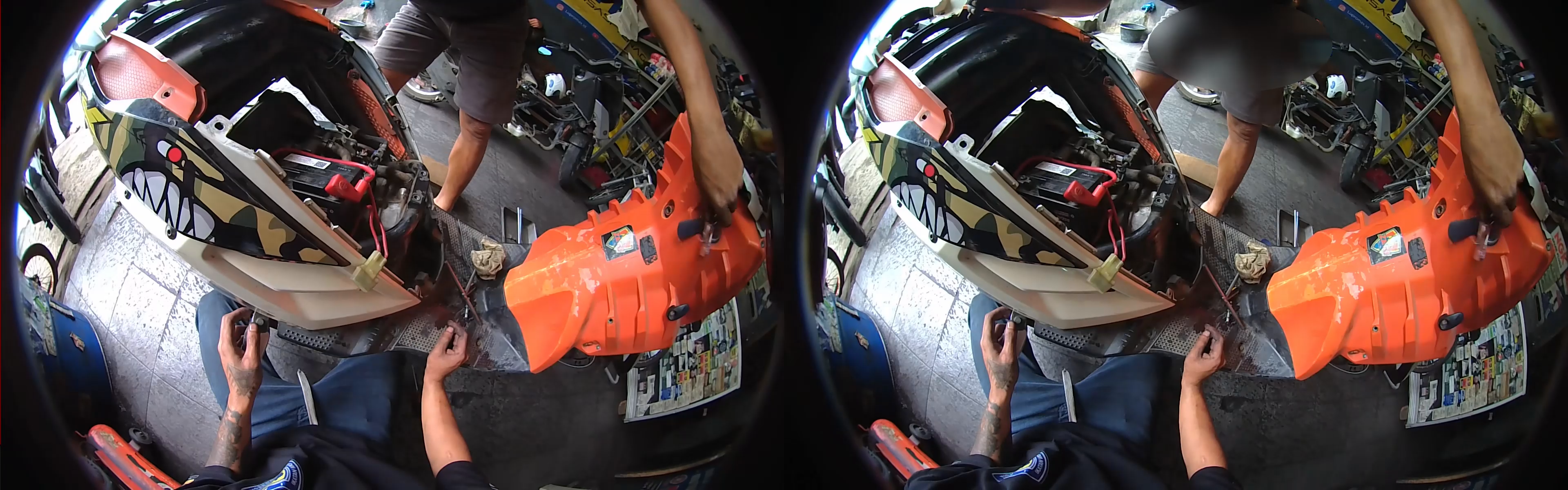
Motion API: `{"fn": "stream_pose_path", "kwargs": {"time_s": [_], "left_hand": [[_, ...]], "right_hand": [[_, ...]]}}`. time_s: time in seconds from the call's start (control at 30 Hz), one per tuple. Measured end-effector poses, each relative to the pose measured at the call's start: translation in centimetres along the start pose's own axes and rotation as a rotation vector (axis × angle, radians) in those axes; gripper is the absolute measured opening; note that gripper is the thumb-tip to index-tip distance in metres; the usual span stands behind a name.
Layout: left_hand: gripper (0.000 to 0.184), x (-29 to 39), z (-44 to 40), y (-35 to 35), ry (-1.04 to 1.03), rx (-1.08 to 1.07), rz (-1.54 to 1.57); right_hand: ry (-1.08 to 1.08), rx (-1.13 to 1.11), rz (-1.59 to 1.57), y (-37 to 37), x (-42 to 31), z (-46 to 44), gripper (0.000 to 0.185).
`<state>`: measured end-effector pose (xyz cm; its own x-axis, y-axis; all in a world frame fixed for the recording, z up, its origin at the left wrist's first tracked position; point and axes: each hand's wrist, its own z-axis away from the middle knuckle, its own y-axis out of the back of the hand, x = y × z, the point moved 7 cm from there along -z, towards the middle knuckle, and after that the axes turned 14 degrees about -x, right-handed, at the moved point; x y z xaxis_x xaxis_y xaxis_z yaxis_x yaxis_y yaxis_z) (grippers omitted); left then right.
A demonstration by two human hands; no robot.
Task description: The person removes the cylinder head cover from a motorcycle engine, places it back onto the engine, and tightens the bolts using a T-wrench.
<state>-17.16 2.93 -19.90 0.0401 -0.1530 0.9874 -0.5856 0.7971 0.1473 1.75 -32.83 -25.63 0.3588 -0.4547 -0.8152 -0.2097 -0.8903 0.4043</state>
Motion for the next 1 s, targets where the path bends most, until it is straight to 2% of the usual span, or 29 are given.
{"fn": "stream_pose_path", "kwargs": {"time_s": [1.0], "left_hand": [[0.021, -0.15, -0.03, 0.03, -0.013, 0.008, 0.016]], "right_hand": [[0.03, 0.02, -0.006, 0.04, 0.39, 0.0, 0.017]]}}
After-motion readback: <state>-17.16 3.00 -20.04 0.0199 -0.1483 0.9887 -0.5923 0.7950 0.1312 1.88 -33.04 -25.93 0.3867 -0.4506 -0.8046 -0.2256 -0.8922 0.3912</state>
